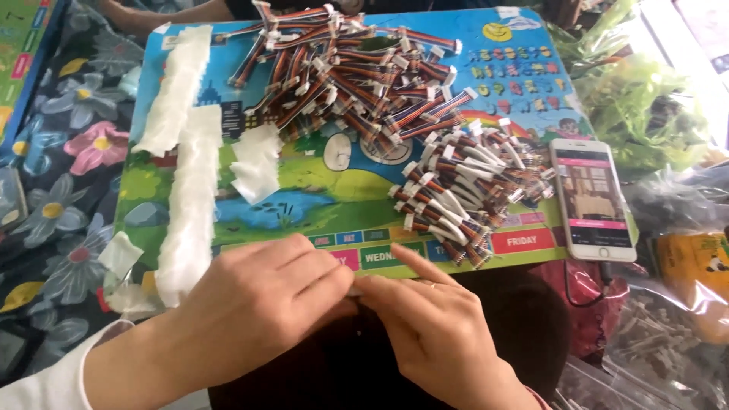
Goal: Wrapping small electronic wire connectors with white adhesive strips and organizing them into piles.
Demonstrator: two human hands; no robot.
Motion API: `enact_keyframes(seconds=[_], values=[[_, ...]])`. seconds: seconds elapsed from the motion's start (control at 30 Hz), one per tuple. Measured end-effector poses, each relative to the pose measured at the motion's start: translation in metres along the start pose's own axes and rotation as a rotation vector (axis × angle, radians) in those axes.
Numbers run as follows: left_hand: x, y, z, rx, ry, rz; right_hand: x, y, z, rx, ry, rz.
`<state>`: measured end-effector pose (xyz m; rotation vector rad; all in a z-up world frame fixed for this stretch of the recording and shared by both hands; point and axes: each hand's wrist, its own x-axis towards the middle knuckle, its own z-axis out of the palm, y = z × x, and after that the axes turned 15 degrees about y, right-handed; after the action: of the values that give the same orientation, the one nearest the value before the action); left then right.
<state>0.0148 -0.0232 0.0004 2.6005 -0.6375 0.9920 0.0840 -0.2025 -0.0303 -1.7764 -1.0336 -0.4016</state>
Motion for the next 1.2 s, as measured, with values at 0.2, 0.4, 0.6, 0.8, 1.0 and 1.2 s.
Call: enact_keyframes(seconds=[0.2,0.4,0.6,0.8,1.0,1.2], values=[[-0.005,-0.013,0.023,-0.142,-0.100,-0.089,0.009,0.007,-0.009,-0.161,-0.088,-0.187],[0.014,-0.074,0.036,-0.106,-0.062,-0.345,0.013,0.048,-0.025,-0.509,0.243,-0.113],[0.033,-0.128,0.094,0.275,-0.118,0.000,0.003,0.086,-0.009,-0.764,0.291,-0.040],[0.041,-0.138,0.105,0.303,-0.026,0.207,0.005,0.078,-0.021,-0.543,0.406,-0.036],[0.024,-0.078,0.034,0.432,0.319,0.419,0.014,0.044,0.002,0.529,0.033,0.919],[-0.005,-0.014,0.006,-0.206,0.131,0.254,0.004,0.035,0.035,1.028,0.123,1.196]])
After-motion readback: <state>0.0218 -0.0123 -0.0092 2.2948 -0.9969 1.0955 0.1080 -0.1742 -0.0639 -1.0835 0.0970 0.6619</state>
